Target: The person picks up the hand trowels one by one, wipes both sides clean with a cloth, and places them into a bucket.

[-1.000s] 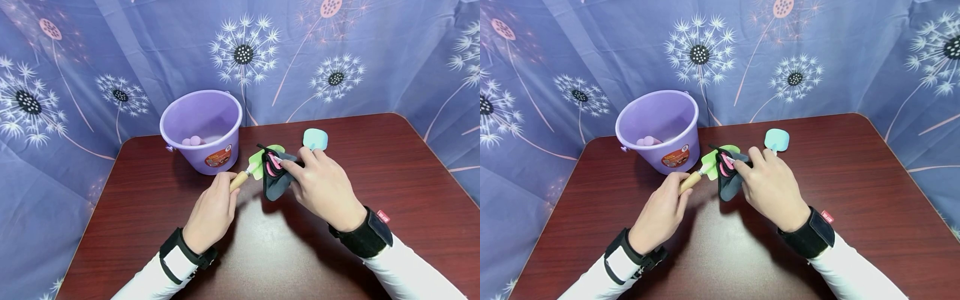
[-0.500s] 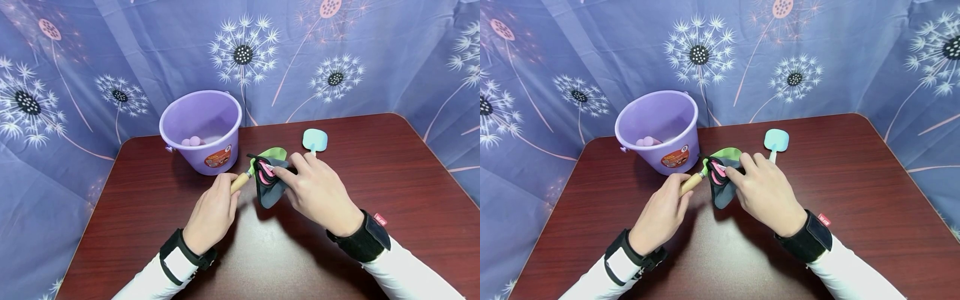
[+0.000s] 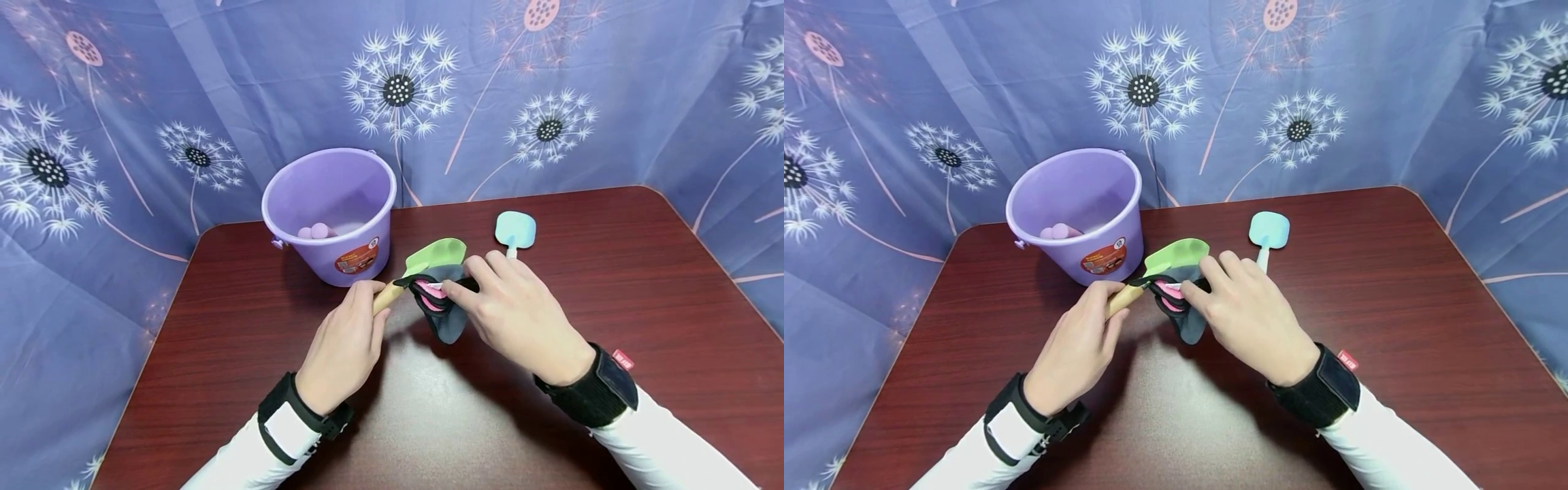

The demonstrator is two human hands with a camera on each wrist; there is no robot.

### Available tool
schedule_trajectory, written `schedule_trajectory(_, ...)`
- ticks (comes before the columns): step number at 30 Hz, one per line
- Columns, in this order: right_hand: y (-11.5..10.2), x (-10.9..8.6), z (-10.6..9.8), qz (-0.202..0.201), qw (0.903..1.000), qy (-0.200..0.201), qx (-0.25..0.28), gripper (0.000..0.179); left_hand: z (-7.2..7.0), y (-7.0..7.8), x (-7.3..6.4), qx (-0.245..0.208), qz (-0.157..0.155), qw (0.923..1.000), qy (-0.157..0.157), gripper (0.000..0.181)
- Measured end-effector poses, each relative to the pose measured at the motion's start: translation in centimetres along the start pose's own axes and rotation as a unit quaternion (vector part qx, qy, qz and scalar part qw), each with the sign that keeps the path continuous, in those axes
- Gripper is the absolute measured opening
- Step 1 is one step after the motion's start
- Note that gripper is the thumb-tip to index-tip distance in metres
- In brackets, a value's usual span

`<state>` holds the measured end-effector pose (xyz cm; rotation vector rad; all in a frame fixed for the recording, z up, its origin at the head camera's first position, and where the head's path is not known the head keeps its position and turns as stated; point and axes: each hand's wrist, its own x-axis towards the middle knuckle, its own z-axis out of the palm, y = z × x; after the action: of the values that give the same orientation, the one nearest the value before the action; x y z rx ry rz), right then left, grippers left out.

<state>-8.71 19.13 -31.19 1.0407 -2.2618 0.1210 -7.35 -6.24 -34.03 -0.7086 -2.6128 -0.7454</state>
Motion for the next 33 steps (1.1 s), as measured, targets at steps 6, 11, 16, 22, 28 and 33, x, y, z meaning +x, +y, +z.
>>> schedule_trajectory(6, 0.3, 0.2, -0.7, 0.006, 0.9998, 0.000, -0.020, 0.030, 0.0, -0.1, 0.0, 0.003, 0.002, 1.0000, 0.003, 0.030)
schedule_trajectory(11, 1.0, 0.0, -0.9, 0.021, 0.9992, 0.010, -0.032, 0.029, -0.1, -0.1, 0.0, 0.006, 0.001, 1.0000, 0.005, 0.030)
schedule_trajectory(16, 1.6, -0.1, -1.1, 0.035, 0.9984, 0.016, -0.041, 0.028, -0.1, -0.1, 0.0, 0.008, 0.003, 0.9999, 0.007, 0.029)
schedule_trajectory(22, 2.5, -0.6, -0.7, 0.056, 0.9969, 0.029, -0.047, 0.030, -0.1, -0.2, 0.0, 0.009, 0.002, 0.9999, 0.005, 0.029)
schedule_trajectory(28, 3.5, -1.6, 0.3, 0.086, 0.9949, 0.014, -0.052, 0.033, -0.2, -0.1, 0.0, 0.008, -0.002, 1.0000, 0.004, 0.029)
schedule_trajectory(33, 3.5, -2.1, 0.5, 0.137, 0.9902, 0.002, -0.028, 0.038, -0.2, -0.1, 0.0, 0.010, 0.000, 0.9999, 0.005, 0.029)
